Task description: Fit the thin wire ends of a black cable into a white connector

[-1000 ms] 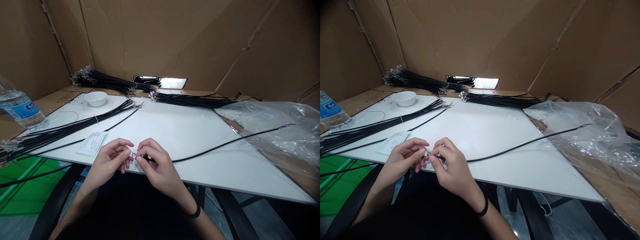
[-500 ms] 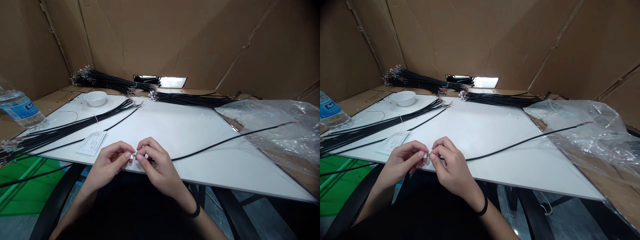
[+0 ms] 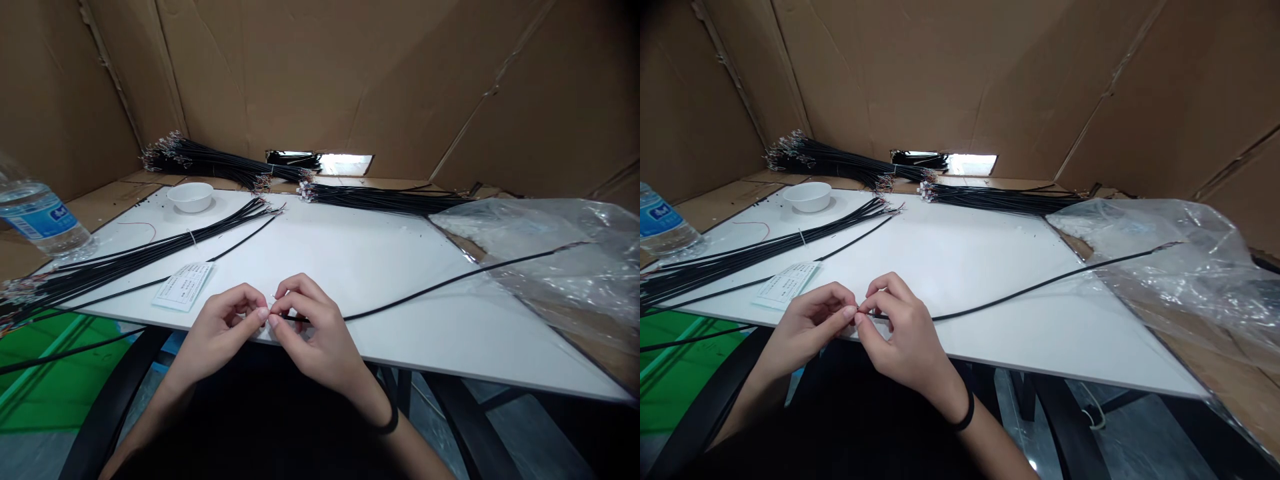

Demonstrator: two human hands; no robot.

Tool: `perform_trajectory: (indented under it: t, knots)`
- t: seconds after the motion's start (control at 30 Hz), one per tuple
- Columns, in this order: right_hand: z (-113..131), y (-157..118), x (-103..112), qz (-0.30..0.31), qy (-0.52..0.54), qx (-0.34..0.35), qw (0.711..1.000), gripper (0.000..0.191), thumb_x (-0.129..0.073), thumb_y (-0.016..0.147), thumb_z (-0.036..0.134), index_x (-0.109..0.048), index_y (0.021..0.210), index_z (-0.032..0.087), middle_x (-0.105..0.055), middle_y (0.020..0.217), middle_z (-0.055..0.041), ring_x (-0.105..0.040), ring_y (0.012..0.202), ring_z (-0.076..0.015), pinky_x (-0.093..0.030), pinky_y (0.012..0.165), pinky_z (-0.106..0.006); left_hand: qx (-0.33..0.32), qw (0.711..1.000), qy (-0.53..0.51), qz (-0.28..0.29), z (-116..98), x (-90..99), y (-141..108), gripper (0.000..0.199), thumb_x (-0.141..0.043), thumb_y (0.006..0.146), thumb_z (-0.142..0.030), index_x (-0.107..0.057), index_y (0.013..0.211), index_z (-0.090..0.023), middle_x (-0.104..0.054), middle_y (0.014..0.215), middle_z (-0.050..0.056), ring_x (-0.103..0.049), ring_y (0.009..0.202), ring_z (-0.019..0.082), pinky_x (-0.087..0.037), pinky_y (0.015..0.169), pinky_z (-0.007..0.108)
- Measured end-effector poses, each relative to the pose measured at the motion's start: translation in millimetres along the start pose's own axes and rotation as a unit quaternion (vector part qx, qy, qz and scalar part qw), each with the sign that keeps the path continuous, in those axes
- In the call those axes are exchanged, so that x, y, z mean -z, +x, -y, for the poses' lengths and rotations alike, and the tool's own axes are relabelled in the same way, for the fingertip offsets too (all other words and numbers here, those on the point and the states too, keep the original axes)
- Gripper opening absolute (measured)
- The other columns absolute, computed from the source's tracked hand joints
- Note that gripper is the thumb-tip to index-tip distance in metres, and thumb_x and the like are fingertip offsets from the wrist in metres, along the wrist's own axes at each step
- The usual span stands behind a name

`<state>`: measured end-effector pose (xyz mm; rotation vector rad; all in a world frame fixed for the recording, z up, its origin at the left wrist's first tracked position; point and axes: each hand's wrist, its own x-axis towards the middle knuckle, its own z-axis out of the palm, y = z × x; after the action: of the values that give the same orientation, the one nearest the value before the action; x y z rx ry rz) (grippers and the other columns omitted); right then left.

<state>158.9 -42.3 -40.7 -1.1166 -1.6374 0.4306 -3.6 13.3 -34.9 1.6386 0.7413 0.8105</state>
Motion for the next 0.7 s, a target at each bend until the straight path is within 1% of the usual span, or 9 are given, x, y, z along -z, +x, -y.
perform_trajectory:
  t: [0.17,0.27,0.37,0.43,0.5,0.63,0.7]
  knots:
    - [-0.6,-0.2,0.8,0.000,0.009,0.011,1.000,0.012,-0.055,0.087,0.012,-0.061,0.080,0.019,-0.056,0.094,-0.0047,-0.057,0.080,-0.0144,-0.049,0.064,-0.027,-0.017,1.000,0.014,-0.004,-1.2,0.7,-0.7,0.020,-0.063,0.089,-0.035,-0.061,0.079,-0.018,-0.051,0.063,-0.004,-0.042,0.051,0.008,-0.036,0.048,0.020]
    - [0.5,0.7,2.3,0.004,0.014,0.023,1.000,0.015,-0.051,0.089,0.010,-0.058,0.080,0.020,-0.056,0.092,-0.0042,-0.057,0.082,-0.0147,-0.048,0.070,-0.029,-0.018,1.000,0.014,0.000,0.0,2.4,-1.7,0.021,-0.063,0.089,-0.036,-0.063,0.077,-0.018,-0.053,0.061,-0.004,-0.043,0.049,0.007,-0.036,0.044,0.018]
    - [1.2,1.7,3.3,0.003,0.014,0.029,0.999,0.016,-0.049,0.089,0.009,-0.056,0.079,0.019,-0.054,0.092,-0.0047,-0.056,0.084,-0.0151,-0.048,0.072,-0.029,0.000,1.000,-0.008,0.010,2.1,4.5,-2.1,0.017,-0.065,0.088,-0.036,-0.066,0.086,-0.019,-0.058,0.066,-0.002,-0.050,0.053,0.009,-0.041,0.043,0.017]
    - [0.7,1.8,3.3,0.002,0.011,0.026,1.000,0.015,-0.050,0.088,0.010,-0.057,0.079,0.019,-0.053,0.095,-0.0058,-0.055,0.087,-0.0159,-0.048,0.074,-0.030,0.004,1.000,-0.027,0.012,3.1,5.7,-2.0,0.016,-0.067,0.087,-0.034,-0.066,0.096,-0.021,-0.059,0.071,-0.002,-0.052,0.054,0.009,-0.045,0.043,0.016]
    - [-0.3,1.5,3.3,0.003,0.009,0.021,1.000,0.015,-0.050,0.088,0.010,-0.057,0.078,0.019,-0.053,0.098,-0.0068,-0.055,0.091,-0.0171,-0.048,0.078,-0.031,0.001,0.999,-0.043,0.018,3.3,6.5,-1.9,0.017,-0.066,0.088,-0.032,-0.065,0.102,-0.022,-0.060,0.076,-0.002,-0.052,0.054,0.008,-0.047,0.044,0.016]
    - [-1.3,1.2,4.7,0.012,0.015,0.014,1.000,0.015,-0.051,0.088,0.011,-0.058,0.076,0.019,-0.052,0.101,-0.0067,-0.056,0.096,-0.0183,-0.048,0.086,-0.033,-0.002,0.997,-0.073,0.037,2.4,7.6,-0.7,0.014,-0.065,0.090,-0.029,-0.065,0.103,-0.023,-0.062,0.078,-0.003,-0.054,0.055,0.006,-0.049,0.047,0.015]
    - [-1.2,1.7,5.9,0.018,0.022,0.009,1.000,0.016,-0.052,0.086,0.010,-0.059,0.075,0.019,-0.052,0.101,-0.0067,-0.056,0.097,-0.0185,-0.048,0.086,-0.033,0.004,0.995,-0.089,0.043,2.0,8.0,0.4,0.014,-0.067,0.089,-0.027,-0.065,0.102,-0.023,-0.064,0.078,-0.002,-0.055,0.055,0.006,-0.049,0.047,0.015]
